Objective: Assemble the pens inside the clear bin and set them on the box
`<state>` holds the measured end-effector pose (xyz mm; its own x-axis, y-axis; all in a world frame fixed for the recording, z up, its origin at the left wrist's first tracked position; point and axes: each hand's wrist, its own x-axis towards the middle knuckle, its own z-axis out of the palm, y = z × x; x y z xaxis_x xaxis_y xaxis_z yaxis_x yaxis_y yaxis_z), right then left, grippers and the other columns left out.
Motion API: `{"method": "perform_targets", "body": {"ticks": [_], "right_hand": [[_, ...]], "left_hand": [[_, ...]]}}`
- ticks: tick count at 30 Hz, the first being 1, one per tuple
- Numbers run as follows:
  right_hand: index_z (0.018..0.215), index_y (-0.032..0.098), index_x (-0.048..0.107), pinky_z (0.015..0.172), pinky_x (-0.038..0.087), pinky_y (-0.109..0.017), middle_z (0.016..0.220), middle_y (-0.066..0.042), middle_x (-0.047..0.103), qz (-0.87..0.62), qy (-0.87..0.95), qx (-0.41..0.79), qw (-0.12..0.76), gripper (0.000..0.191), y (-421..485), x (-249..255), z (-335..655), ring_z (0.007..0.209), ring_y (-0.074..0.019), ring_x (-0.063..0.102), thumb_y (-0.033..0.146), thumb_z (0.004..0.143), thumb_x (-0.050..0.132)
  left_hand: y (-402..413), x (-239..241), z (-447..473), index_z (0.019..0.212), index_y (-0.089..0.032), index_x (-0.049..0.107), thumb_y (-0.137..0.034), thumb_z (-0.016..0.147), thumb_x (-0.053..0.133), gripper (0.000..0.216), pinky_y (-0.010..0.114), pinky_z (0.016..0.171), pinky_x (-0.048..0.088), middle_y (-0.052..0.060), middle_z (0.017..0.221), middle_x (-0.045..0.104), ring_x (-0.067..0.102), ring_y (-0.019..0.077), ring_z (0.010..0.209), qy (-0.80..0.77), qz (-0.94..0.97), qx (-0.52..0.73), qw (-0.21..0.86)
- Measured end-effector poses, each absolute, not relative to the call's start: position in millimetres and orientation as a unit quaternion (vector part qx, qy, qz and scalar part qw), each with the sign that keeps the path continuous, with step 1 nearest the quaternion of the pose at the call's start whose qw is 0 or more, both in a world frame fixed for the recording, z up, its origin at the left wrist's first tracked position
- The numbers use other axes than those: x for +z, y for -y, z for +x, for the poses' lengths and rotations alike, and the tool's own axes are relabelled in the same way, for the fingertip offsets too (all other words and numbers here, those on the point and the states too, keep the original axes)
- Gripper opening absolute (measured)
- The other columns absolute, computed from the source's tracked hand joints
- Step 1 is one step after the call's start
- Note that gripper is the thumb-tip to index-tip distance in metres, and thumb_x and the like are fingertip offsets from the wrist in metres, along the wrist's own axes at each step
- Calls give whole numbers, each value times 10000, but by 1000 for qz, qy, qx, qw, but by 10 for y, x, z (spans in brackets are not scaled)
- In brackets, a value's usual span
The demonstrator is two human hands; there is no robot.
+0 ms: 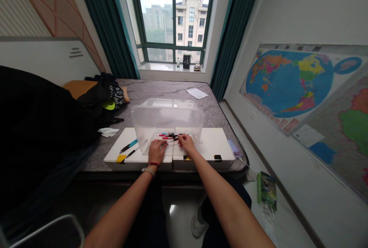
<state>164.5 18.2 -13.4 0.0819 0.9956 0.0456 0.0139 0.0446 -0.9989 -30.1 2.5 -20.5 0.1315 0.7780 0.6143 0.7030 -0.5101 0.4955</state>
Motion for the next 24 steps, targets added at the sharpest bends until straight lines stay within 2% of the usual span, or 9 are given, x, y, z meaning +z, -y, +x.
{"method": "perform_targets", "body": {"ticks": [3,6,10,15,20,24], "right_hand": [[680,188,503,424,430,-197,544,25,570,-510,495,462,530,413,-178,-125,1648,445,-95,520,574,791,600],[707,182,529,448,461,-203,574,19,592,-500,476,468,551,399,-181,-125,1645,475,-99,539,562,759,637],[746,170,570,476,495,-213,628,-1,637,-485,457,483,568,389,-192,-128,1639,499,-101,563,541,714,685],[766,160,608,505,515,-214,644,-10,648,-480,445,497,569,382,-188,-110,1639,536,-107,602,518,690,718],[824,149,639,557,534,-231,687,-20,675,-483,441,511,558,396,-172,-91,1638,563,-110,630,504,677,736],[745,152,604,539,524,-225,677,-25,674,-493,449,501,552,389,-176,-108,1628,539,-102,610,522,703,715]], "left_hand": [[-6,-180,-290,949,-223,662,-427,883,573,232,402,844,463,73,941,673,585,244,901,-492,749,442,47],[7,-159,-274,1049,-213,652,-453,903,534,305,395,870,454,79,1000,678,587,244,932,-500,751,428,48],[4,-150,-267,1133,-219,647,-416,961,418,347,380,866,447,80,1040,682,584,238,957,-522,751,402,51],[-12,-160,-279,1193,-246,633,-368,967,405,343,377,862,438,75,1032,676,570,237,960,-524,763,378,43],[4,-155,-274,1067,-234,663,-348,949,454,266,378,860,434,75,1009,660,559,237,950,-527,758,383,38],[33,-142,-266,990,-219,656,-331,932,488,210,384,858,438,78,989,647,556,240,948,-521,753,400,35]]}}
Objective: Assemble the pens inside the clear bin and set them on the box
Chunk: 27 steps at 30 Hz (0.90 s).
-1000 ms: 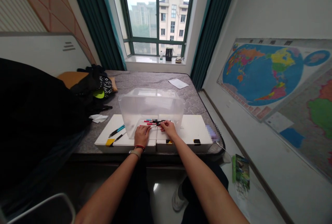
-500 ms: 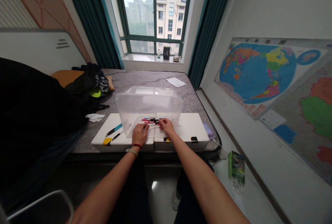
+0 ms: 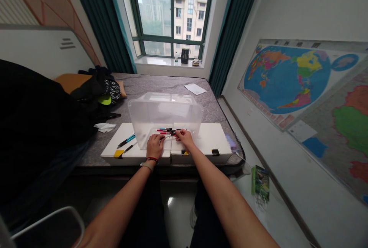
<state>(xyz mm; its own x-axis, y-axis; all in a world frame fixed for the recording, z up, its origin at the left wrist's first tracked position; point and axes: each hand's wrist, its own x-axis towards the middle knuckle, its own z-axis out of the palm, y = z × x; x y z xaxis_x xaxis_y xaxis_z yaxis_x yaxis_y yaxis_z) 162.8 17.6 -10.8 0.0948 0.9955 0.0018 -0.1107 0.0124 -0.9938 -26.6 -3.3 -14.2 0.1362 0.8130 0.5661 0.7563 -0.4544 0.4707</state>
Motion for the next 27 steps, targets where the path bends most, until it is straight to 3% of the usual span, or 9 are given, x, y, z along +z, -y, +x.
{"method": "perform_targets", "body": {"ticks": [6,12,19,27], "right_hand": [[675,169,546,460,481,-202,598,0,622,-503,465,477,550,384,-184,-125,1629,479,-91,550,526,762,657],[806,164,603,513,522,-219,655,-5,651,-493,435,495,568,351,-179,-100,1640,546,-110,608,491,723,701],[792,159,605,543,531,-230,699,-31,681,-484,435,509,563,369,-176,-107,1637,568,-112,621,494,698,728],[715,161,582,480,476,-205,631,-13,648,-496,456,494,549,398,-170,-96,1637,497,-94,554,543,716,693]], "left_hand": [[34,-135,-256,1003,-216,648,-329,943,470,219,387,900,438,79,1023,650,561,235,987,-510,750,419,44],[-31,-161,-276,1127,-242,663,-427,932,476,328,354,826,468,58,980,697,600,221,921,-531,731,418,94],[-42,-189,-301,995,-234,715,-432,915,505,300,351,817,461,61,947,713,595,222,916,-513,747,413,92],[-6,-174,-299,993,-213,695,-423,932,489,300,371,871,448,66,954,702,582,225,930,-494,752,432,66]]}}
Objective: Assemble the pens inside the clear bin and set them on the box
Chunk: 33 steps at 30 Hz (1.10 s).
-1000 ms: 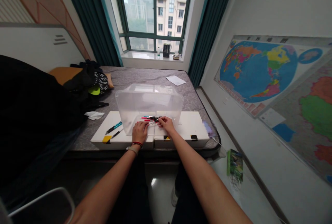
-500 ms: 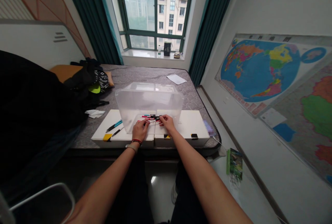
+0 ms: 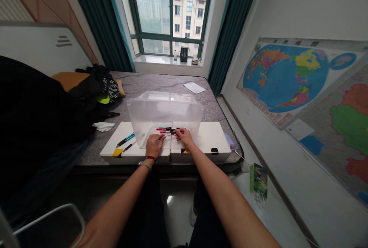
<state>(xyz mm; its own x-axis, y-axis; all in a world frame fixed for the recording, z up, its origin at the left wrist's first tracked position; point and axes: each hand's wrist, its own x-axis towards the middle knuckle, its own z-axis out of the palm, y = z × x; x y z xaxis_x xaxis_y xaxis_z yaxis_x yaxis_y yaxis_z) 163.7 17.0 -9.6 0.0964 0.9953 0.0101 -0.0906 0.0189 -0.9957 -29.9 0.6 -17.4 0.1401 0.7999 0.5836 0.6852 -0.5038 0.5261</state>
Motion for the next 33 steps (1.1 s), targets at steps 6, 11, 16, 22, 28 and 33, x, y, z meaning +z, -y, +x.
{"method": "perform_targets", "body": {"ticks": [6,11,16,22,28,33], "right_hand": [[798,150,625,532,505,-206,699,-37,686,-496,427,505,562,393,-151,-41,1634,527,-89,580,530,726,691],[885,150,630,547,510,-204,771,-67,708,-493,421,518,558,416,-118,15,1631,584,-104,617,543,753,663],[761,165,578,416,401,-170,683,-39,661,-507,427,489,568,414,-101,25,1643,493,-89,547,578,781,589],[671,175,537,329,315,-188,548,-6,592,-496,455,481,561,430,-97,60,1606,371,-79,449,581,812,523],[702,178,533,336,353,-184,528,4,573,-518,469,420,579,448,-209,471,1534,373,-81,464,602,842,495],[777,160,599,394,405,-174,639,-28,647,-519,577,367,513,404,-435,1093,1549,451,-87,535,539,880,506]], "left_hand": [[54,-119,-266,1095,-238,645,-421,907,531,286,354,823,462,61,949,688,594,223,913,-503,757,409,77],[62,-139,-257,1068,-220,606,-327,935,468,219,370,837,460,71,953,661,589,230,914,-507,756,409,69],[50,-194,-277,1093,-204,585,-196,933,381,260,389,857,457,87,949,610,563,239,926,-521,732,435,54],[60,-170,-258,1216,-237,600,-120,889,384,409,402,877,453,95,995,597,558,246,949,-531,736,419,42],[84,-116,-221,1318,-192,526,-321,928,454,417,413,910,443,120,1065,637,561,261,997,-525,742,416,35],[72,-172,-238,1416,-185,429,-362,892,515,560,415,910,444,133,1128,643,571,275,1010,-518,756,399,33]]}}
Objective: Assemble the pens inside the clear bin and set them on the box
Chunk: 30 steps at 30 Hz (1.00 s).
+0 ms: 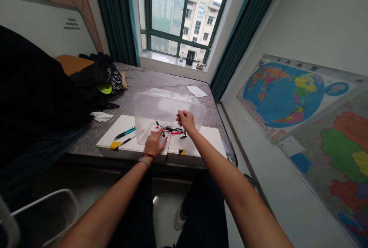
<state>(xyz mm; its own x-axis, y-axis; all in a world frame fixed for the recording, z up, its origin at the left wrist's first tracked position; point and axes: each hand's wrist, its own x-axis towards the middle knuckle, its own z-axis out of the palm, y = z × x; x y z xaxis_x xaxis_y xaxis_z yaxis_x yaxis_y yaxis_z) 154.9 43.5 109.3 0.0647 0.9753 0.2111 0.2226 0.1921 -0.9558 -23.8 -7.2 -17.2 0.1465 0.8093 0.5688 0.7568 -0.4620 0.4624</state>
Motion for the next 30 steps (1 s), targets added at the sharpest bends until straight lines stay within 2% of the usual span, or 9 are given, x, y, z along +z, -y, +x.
{"method": "perform_targets", "body": {"ticks": [3,6,10,12,15,19,23,27,30], "right_hand": [[761,160,647,482,455,-205,651,-34,673,-557,684,312,352,279,-548,1324,1620,506,-113,586,426,842,623],[654,172,668,598,478,-263,624,-50,673,-583,775,199,137,124,-599,1358,1697,623,-182,637,240,705,758],[526,179,630,624,466,-284,616,-71,671,-584,802,109,-61,196,-558,1206,1727,672,-227,651,48,554,773],[529,186,635,617,459,-263,601,-53,662,-563,814,116,-80,212,-508,1108,1713,661,-212,649,20,531,767],[573,201,654,616,458,-240,618,-30,666,-529,833,140,-79,223,-433,980,1686,657,-194,652,10,529,762],[557,191,619,644,487,-265,654,-57,685,-527,835,120,-103,232,-397,862,1676,680,-218,674,1,547,750],[538,183,601,708,515,-319,671,-97,696,-540,831,92,-94,255,-458,823,1689,748,-269,697,-8,541,769],[579,175,641,750,520,-347,729,-124,717,-538,835,56,-102,220,-574,897,1691,819,-291,702,2,562,777],[597,171,661,754,522,-354,761,-134,727,-537,834,38,-118,203,-655,991,1679,836,-293,702,-1,573,766]], "left_hand": [[50,-212,-257,1400,-199,460,-244,897,460,505,409,890,447,122,1092,661,583,267,971,-520,758,391,32],[38,-227,-275,1354,-224,517,-168,885,433,480,391,872,448,102,1062,671,583,258,951,-514,764,388,34],[58,-204,-285,1336,-250,536,-137,871,444,488,381,871,451,90,1059,653,565,254,969,-502,772,387,41],[81,-174,-282,1331,-272,539,-147,881,443,478,385,885,453,95,1082,624,553,250,985,-506,765,396,39],[117,-118,-271,1274,-303,580,-172,886,463,426,414,938,433,102,1280,529,520,262,1088,-522,745,414,17],[143,-73,-256,1239,-284,584,-157,893,443,394,444,986,393,82,1423,447,427,287,1260,-517,748,416,1],[140,-86,-254,1224,-245,572,-115,898,389,395,449,1016,352,94,1318,544,409,274,1283,-490,766,417,8],[139,-109,-259,1178,-246,612,-185,919,405,337,441,938,375,119,1068,610,499,291,1097,-500,766,404,6],[143,-110,-261,1188,-273,622,-231,926,415,337,435,892,378,118,984,600,505,292,1016,-501,768,399,7]]}}
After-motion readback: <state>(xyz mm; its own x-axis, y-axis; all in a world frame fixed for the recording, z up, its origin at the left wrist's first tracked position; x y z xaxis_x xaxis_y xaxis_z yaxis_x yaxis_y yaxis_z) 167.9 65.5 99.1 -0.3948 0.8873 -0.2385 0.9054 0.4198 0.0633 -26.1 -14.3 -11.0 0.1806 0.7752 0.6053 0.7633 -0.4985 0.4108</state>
